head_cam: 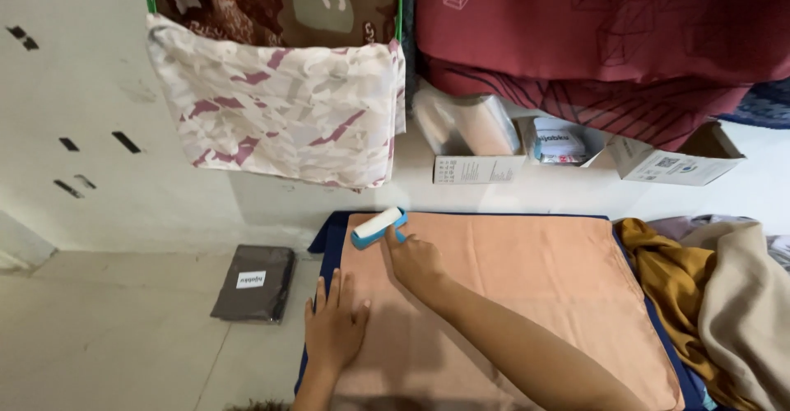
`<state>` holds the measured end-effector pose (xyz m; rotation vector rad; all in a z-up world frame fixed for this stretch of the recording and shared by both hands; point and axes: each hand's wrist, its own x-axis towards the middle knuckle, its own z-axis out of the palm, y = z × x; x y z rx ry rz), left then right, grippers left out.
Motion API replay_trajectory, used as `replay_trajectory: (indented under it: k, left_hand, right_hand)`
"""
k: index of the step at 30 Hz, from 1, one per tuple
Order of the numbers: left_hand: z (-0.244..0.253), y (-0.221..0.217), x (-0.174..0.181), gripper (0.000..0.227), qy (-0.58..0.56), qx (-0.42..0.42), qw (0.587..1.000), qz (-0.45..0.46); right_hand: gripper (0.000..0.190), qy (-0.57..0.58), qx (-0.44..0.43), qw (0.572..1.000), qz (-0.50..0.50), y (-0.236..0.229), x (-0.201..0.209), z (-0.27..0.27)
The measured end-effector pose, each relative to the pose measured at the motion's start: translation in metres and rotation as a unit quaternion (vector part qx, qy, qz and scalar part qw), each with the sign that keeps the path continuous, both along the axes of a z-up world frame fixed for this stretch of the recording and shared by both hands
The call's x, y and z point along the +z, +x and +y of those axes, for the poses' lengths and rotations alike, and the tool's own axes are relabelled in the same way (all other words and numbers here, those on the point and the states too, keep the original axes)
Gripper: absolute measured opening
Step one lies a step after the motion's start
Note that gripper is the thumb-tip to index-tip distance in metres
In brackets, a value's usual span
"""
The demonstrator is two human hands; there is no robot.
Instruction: The person places a folded garment into a plastic sleeve and then cleans another garment with a lint roller before folding it on a mat.
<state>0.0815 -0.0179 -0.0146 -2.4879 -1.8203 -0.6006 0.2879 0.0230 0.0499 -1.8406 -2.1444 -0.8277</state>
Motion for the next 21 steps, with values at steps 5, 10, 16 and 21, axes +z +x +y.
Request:
replay_trajectory:
  k: [5, 10, 16, 21]
  left_hand:
    - [0.002, 0.001, -0.008, 0.074, 0.038, 0.007, 0.999, 0.013]
    - [0.003, 0.0, -0.014, 0.075, 0.052, 0.002, 0.999, 0.006]
    - [0.001, 0.002, -0.013, 0.075, 0.05, 0.009, 0.999, 0.0]
    - [0.005, 0.001, -0.016, 0.074, 0.074, 0.01, 0.997, 0.021]
  right_hand:
    - [0.059, -0.16, 0.0, 0.985, 0.061, 0.014, 0.022, -0.054]
    - [0.049, -0.215, -0.022, 0.973, 0.085, 0.053, 0.02, -0.163]
    - [0.034, -0.355, -0.101, 0.929, 0.024, 0.1, 0.041, -0.217]
    - [0.024, -0.286, -0.131, 0.947, 0.065, 0.094, 0.046, -0.168]
